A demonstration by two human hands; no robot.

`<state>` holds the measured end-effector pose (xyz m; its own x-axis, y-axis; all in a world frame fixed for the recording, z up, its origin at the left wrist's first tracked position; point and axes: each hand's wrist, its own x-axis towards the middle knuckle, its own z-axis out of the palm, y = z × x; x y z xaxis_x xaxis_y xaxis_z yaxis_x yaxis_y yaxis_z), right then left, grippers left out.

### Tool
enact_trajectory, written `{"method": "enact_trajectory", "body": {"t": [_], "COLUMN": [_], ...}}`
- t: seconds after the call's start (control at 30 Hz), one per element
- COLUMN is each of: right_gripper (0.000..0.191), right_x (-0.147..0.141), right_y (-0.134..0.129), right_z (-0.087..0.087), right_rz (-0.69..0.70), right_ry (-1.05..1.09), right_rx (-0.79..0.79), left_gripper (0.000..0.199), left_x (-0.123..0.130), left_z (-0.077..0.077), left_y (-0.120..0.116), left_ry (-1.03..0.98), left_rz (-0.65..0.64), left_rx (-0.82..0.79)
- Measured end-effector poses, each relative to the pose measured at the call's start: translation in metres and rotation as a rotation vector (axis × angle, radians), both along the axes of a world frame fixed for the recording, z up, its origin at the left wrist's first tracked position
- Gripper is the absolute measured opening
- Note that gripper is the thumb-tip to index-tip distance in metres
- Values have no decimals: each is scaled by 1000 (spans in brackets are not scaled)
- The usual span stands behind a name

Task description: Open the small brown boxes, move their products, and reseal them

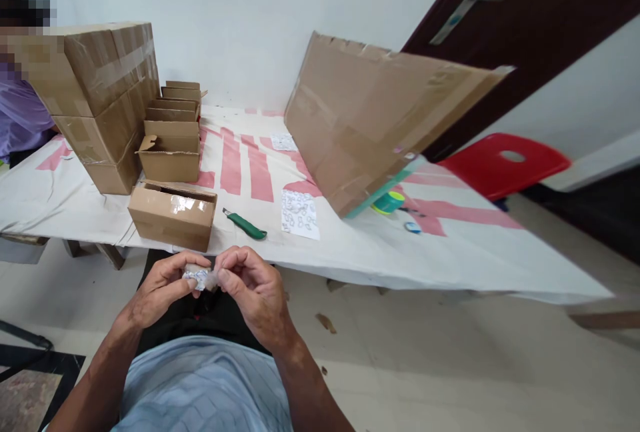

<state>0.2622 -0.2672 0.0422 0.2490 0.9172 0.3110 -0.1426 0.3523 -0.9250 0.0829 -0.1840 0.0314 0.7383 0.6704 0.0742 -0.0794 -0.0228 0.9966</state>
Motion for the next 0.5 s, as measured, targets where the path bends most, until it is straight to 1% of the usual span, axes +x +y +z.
{"method": "enact_trajectory", "body": {"t": [0.17,0.33,0.43,0.5], "right_gripper": [16,10,10,12], "right_x": [2,3,3,3], "right_y": [2,2,3,4], "right_z": [8,9,9,9], "right_rz": [24,22,15,8], "right_ry": [-164,-353,-414,-441], "right_rx": [10,-4,-2,19], "left_gripper": [28,26,25,29], "left_x": [1,-1,-2,-3], "left_z": [-4,-1,1,1], "left_y": [-4,-5,-5,-6], "left_ry": [43,66,65,59], "left_rz": [16,5,-5,-12], "left_rx": [-6,26,69,90]}}
